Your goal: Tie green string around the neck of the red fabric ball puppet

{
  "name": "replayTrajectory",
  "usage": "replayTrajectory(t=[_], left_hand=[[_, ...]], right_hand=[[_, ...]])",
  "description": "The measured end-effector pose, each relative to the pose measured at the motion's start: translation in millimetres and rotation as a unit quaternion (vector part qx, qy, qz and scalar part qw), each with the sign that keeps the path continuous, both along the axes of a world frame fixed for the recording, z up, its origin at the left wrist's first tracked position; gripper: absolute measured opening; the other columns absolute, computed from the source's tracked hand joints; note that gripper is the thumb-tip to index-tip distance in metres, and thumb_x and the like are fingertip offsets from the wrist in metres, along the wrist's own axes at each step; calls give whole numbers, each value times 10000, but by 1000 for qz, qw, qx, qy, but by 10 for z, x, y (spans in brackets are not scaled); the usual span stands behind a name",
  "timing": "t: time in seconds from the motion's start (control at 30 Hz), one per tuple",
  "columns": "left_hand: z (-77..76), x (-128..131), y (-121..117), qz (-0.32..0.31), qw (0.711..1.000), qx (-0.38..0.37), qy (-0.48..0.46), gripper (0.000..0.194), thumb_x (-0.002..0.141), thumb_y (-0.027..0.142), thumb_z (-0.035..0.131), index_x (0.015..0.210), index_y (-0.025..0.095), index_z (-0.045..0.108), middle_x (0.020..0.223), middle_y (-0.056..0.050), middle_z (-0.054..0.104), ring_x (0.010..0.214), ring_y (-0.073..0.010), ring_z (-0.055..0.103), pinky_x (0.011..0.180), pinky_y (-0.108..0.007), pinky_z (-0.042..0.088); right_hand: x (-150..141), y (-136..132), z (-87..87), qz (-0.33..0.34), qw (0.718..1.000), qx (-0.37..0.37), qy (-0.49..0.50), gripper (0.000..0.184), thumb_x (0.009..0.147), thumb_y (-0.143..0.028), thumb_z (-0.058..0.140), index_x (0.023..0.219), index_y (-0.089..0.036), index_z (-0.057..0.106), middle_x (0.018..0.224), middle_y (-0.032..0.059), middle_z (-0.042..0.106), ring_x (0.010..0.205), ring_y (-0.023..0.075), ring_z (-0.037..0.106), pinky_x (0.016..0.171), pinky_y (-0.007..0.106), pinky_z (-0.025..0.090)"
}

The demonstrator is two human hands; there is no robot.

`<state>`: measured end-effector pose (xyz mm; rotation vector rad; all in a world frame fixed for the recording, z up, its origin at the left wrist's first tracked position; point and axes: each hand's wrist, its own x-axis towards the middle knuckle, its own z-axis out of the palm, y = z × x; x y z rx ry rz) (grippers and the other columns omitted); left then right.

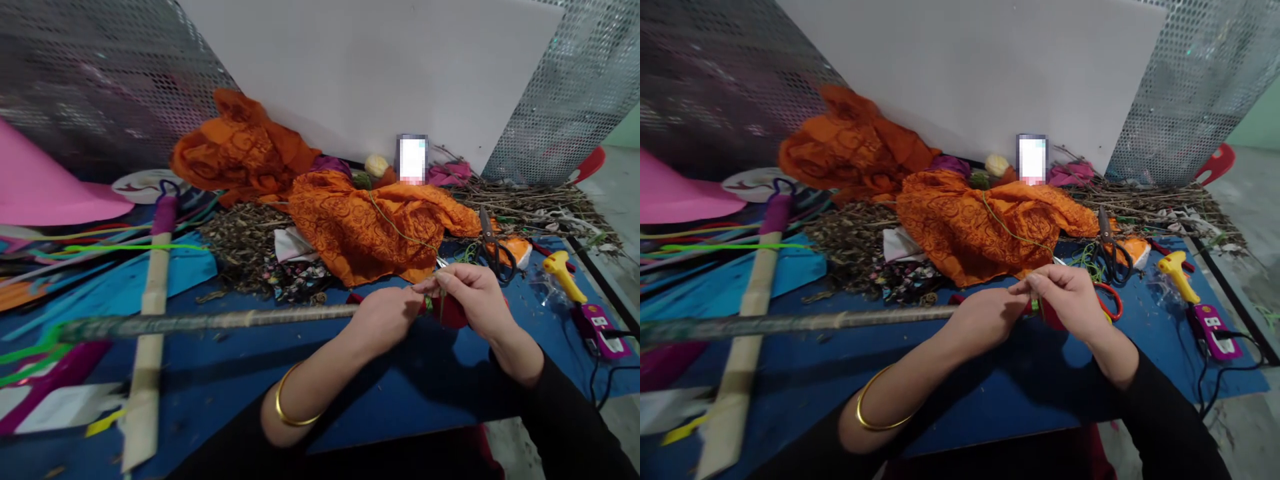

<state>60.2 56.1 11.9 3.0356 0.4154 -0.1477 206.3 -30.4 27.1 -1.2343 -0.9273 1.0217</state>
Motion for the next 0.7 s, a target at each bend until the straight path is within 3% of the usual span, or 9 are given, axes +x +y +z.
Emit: replayTrajectory(t=[0.1, 0.23, 0.37, 0.5, 0.7], left_hand=[[-7, -6, -19, -39, 996, 74, -44, 194, 848, 49, 455, 927, 115, 620, 751, -85, 673, 681, -238, 659, 549, -315, 460], [-54, -7, -29, -88, 975, 164, -119, 134, 870, 89, 470, 816, 153, 574, 687, -54, 623, 635, -222, 628, 538, -316, 429], [-85, -2, -45, -96, 957, 222, -163, 126, 903, 123, 440, 946, 137, 557, 665, -29, 599, 584, -198, 594, 513, -313, 388], [-88, -7, -46, -121, 943, 242, -192, 192, 924, 138, 410, 1079, 130, 522, 686, -25, 607, 579, -186, 576, 505, -311, 361], [-115, -3, -17, -155, 938, 241, -194, 186, 925, 131, 415, 1050, 129, 553, 771, -42, 645, 591, -181, 568, 506, -319, 359]], right_hand=[[32, 37, 9, -51, 998, -17, 33, 257, 782, -432, 710, 740, -181, 747, 785, 65, 769, 694, 184, 700, 684, 301, 535], [85, 98, 9, -92, 992, -40, 74, 268, 702, -443, 766, 708, -175, 748, 716, 58, 759, 655, 179, 700, 673, 295, 529], [115, 127, -2, -115, 990, -48, 66, 299, 658, -461, 788, 687, -167, 742, 698, 63, 754, 663, 186, 703, 663, 288, 516], [144, 134, -10, -120, 989, -52, 70, 308, 656, -469, 783, 683, -166, 734, 697, 68, 753, 663, 194, 702, 653, 297, 510], [167, 147, -56, -119, 990, -54, 53, 299, 688, -458, 759, 689, -160, 724, 715, 72, 757, 639, 177, 679, 625, 284, 483]])
